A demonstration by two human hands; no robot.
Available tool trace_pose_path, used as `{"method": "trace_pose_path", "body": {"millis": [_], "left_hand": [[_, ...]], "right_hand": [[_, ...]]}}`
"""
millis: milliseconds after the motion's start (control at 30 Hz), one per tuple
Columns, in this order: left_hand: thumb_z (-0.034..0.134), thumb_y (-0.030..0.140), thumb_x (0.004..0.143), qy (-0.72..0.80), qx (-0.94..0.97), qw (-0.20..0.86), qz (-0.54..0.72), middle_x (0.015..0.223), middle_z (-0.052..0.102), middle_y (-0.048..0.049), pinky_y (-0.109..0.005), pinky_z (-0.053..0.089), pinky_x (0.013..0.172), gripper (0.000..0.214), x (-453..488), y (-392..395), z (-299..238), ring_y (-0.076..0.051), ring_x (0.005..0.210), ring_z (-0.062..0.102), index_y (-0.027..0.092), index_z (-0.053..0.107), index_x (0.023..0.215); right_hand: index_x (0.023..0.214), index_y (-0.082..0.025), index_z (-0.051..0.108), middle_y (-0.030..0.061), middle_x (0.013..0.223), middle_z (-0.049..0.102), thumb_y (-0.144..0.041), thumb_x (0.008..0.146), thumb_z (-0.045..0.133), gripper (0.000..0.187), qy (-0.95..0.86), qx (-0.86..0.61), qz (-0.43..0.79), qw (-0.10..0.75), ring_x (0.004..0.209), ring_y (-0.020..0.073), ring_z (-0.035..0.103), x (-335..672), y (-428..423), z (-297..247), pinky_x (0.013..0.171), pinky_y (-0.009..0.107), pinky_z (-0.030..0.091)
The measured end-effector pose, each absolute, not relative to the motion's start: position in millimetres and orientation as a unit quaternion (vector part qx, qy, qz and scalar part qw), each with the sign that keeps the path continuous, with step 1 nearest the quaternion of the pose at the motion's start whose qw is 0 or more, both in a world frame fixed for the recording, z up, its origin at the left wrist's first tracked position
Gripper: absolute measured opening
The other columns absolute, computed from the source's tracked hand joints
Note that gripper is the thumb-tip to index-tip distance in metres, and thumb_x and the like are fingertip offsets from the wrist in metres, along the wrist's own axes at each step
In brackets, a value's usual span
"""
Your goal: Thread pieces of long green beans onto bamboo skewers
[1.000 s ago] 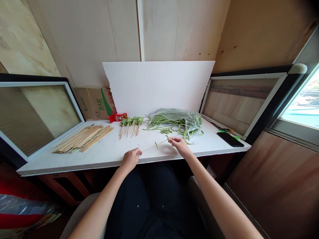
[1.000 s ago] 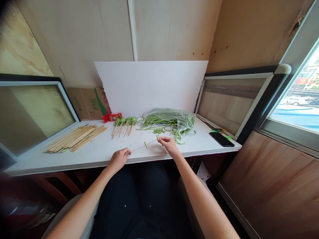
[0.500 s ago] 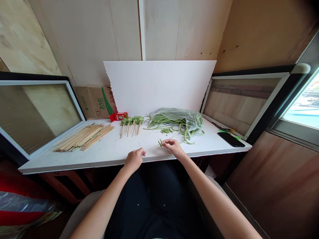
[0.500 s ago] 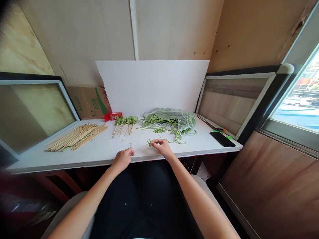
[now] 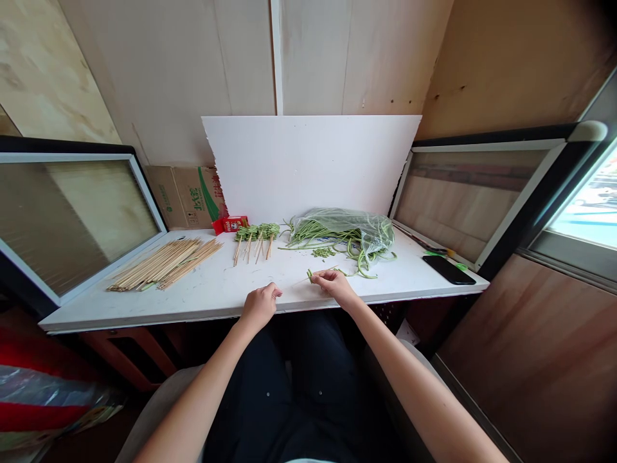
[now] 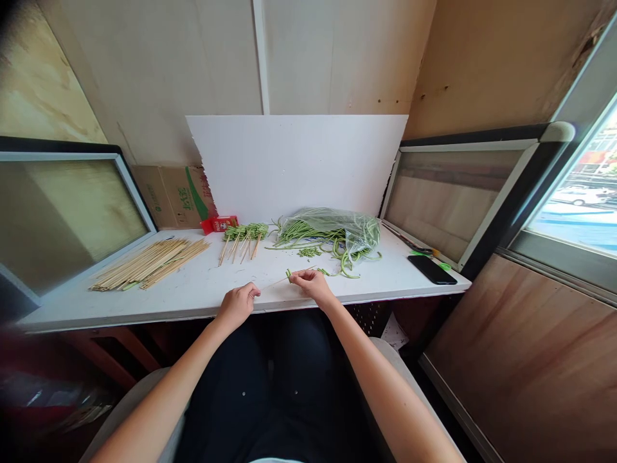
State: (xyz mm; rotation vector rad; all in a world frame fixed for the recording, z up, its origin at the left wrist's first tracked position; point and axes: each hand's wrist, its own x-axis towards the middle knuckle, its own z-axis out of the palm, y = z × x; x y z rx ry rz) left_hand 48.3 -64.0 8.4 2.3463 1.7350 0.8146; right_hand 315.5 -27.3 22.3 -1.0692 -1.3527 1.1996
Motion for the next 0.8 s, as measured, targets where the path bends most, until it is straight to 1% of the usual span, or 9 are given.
{"method": "trace_pose_path", "body": {"millis": [133, 200, 267, 333, 367, 433, 500, 633, 800], "left_hand": [[0.048, 0.016, 0.099, 0.578, 0.771, 0.059, 0.262, 0.096, 0.082, -0.0045, -0.031, 0.053, 0.074, 0.026, 46.2, -62.4, 6.5, -0.024, 0.089, 0.077, 0.023, 0.073, 0.100], [0.048, 0.016, 0.100, 0.582, 0.768, 0.063, 0.261, 0.097, 0.082, -0.0041, -0.031, 0.052, 0.073, 0.026, 43.4, -60.8, 4.8, -0.023, 0.088, 0.077, 0.024, 0.073, 0.100], [0.047, 0.017, 0.101, 0.588, 0.761, 0.067, 0.264, 0.100, 0.082, -0.0042, -0.031, 0.051, 0.074, 0.027, 39.7, -59.3, 4.1, -0.024, 0.088, 0.076, 0.024, 0.072, 0.099], [0.045, 0.018, 0.102, 0.593, 0.754, 0.073, 0.272, 0.101, 0.082, -0.0047, -0.031, 0.051, 0.074, 0.027, 35.8, -58.2, 4.4, -0.024, 0.090, 0.076, 0.024, 0.072, 0.099], [0.045, 0.019, 0.102, 0.594, 0.751, 0.077, 0.277, 0.101, 0.082, -0.0050, -0.032, 0.051, 0.074, 0.028, 34.1, -57.8, 4.8, -0.024, 0.090, 0.076, 0.023, 0.072, 0.098], [0.045, 0.020, 0.102, 0.593, 0.744, 0.089, 0.294, 0.099, 0.082, -0.0052, -0.031, 0.050, 0.073, 0.028, 31.2, -56.7, 5.1, -0.024, 0.089, 0.075, 0.023, 0.072, 0.097], [0.045, 0.022, 0.102, 0.588, 0.737, 0.107, 0.316, 0.096, 0.081, -0.0053, -0.031, 0.050, 0.071, 0.029, 28.9, -54.7, 3.7, -0.023, 0.085, 0.074, 0.023, 0.072, 0.095], [0.043, 0.029, 0.104, 0.572, 0.730, 0.147, 0.344, 0.088, 0.079, -0.0048, -0.030, 0.049, 0.069, 0.033, 24.6, -47.9, -4.4, -0.021, 0.075, 0.070, 0.022, 0.073, 0.092], [0.043, 0.034, 0.104, 0.559, 0.737, 0.162, 0.344, 0.087, 0.078, -0.0051, -0.030, 0.049, 0.070, 0.034, 21.1, -42.1, -12.0, -0.021, 0.080, 0.071, 0.021, 0.072, 0.090]], "right_hand": [[0.089, -0.020, 0.083, 0.0078, 0.093, 0.080, -0.062, 0.071, 0.087, 0.046, -0.582, -0.438, 0.480, 0.489, 0.064, 0.0158, 0.058, 320.1, -24.0, 19.8, 0.055, 0.029, 0.038], [0.098, -0.020, 0.085, 0.0089, 0.096, 0.081, -0.064, 0.079, 0.080, 0.048, -0.630, -0.451, 0.414, 0.477, 0.068, 0.0181, 0.062, 330.1, -17.3, 17.9, 0.058, 0.030, 0.043], [0.104, -0.021, 0.085, 0.0100, 0.097, 0.082, -0.062, 0.086, 0.071, 0.047, -0.677, -0.480, 0.305, 0.467, 0.077, 0.0224, 0.067, 345.5, -7.8, 15.6, 0.068, 0.034, 0.050], [0.100, -0.021, 0.085, 0.0120, 0.099, 0.082, -0.054, 0.087, 0.070, 0.039, -0.684, -0.507, 0.241, 0.465, 0.088, 0.0275, 0.069, 363.2, 2.0, 12.4, 0.082, 0.041, 0.053], [0.098, -0.021, 0.085, 0.0132, 0.100, 0.081, -0.049, 0.085, 0.071, 0.034, -0.684, -0.522, 0.212, 0.464, 0.093, 0.0300, 0.069, 371.8, 6.2, 10.5, 0.088, 0.045, 0.052], [0.099, -0.019, 0.084, 0.0165, 0.104, 0.079, -0.040, 0.084, 0.069, 0.030, -0.682, -0.547, 0.153, 0.462, 0.102, 0.0347, 0.066, 385.8, 12.1, 5.9, 0.100, 0.052, 0.046], [0.104, -0.017, 0.083, 0.0177, 0.105, 0.076, -0.033, 0.086, 0.065, 0.031, -0.683, -0.564, 0.100, 0.453, 0.106, 0.0365, 0.063, 394.4, 15.0, 1.1, 0.106, 0.055, 0.040], [0.107, -0.019, 0.083, 0.0156, 0.104, 0.076, -0.027, 0.090, 0.059, 0.031, -0.702, -0.575, 0.039, 0.420, 0.105, 0.0360, 0.058, 397.5, 15.9, -6.3, 0.103, 0.050, 0.039], [0.096, -0.023, 0.084, 0.0158, 0.099, 0.074, -0.027, 0.094, 0.064, 0.021, -0.713, -0.585, 0.002, 0.385, 0.107, 0.0379, 0.054, 395.1, 14.6, -9.4, 0.098, 0.049, 0.038]]}}
